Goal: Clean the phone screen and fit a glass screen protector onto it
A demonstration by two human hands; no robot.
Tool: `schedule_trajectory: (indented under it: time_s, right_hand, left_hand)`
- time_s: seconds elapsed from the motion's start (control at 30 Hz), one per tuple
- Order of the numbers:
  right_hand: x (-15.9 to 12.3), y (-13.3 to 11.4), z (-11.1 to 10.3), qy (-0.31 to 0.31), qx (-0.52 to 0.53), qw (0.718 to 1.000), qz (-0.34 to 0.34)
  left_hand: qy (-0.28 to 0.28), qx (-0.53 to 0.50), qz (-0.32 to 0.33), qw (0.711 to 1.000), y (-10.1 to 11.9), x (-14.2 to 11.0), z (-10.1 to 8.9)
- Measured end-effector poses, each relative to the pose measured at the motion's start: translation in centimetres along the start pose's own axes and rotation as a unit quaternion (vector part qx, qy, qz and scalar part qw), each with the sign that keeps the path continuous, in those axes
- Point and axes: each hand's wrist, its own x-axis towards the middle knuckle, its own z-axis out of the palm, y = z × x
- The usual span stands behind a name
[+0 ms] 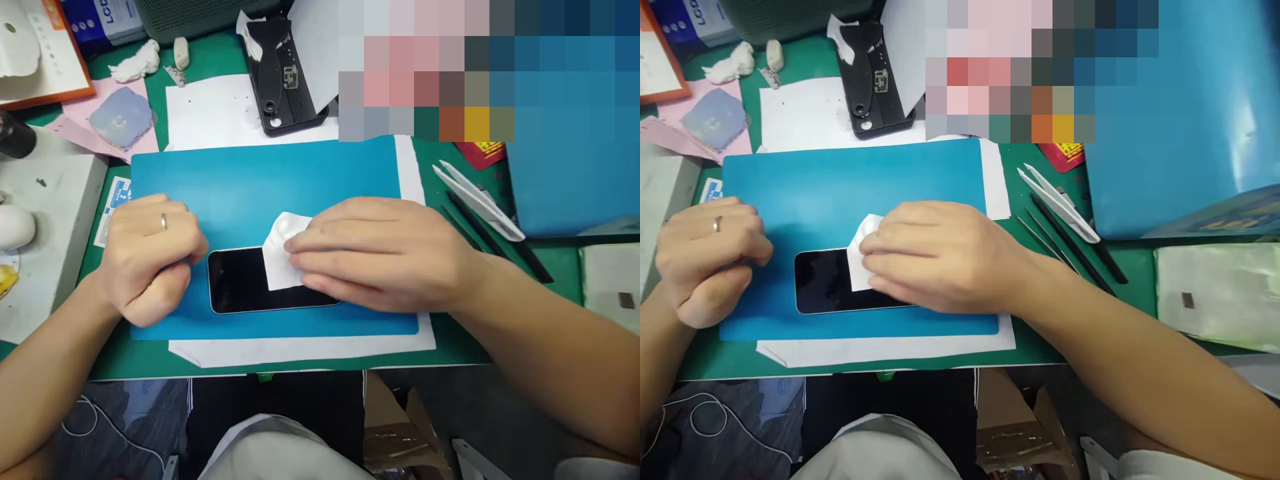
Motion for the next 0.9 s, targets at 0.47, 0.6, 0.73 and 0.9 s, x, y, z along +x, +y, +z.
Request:
schedule_trajectory:
  time_s: [0.47, 0.6, 0.73, 0.9]
  right_hand:
    - [0.3, -0.3, 0.6, -0.034, 0.027, 0.999, -0.026]
    - [0.4, -0.8, 0.7, -0.034, 0.027, 0.998, -0.036]
    - [0.0, -0.9, 0.2, -0.024, -0.008, 0.999, -0.022]
    - [-0.2, -1.0, -0.2, -0.016, -0.002, 1.0, -0.023]
  left_hand:
    - [-0.09, -0.003, -0.093, 0.992, -0.6, 0.1, 0.5]
    - [-0.078, 0.016, -0.161, 0.984, -0.3, 0.6, 0.7]
    - [-0.063, 0.02, -0.151, 0.986, 0.3, 0.4, 0.6]
    - [-0.033, 0.015, -0.128, 0.991, 0.6, -0.1, 0.5]
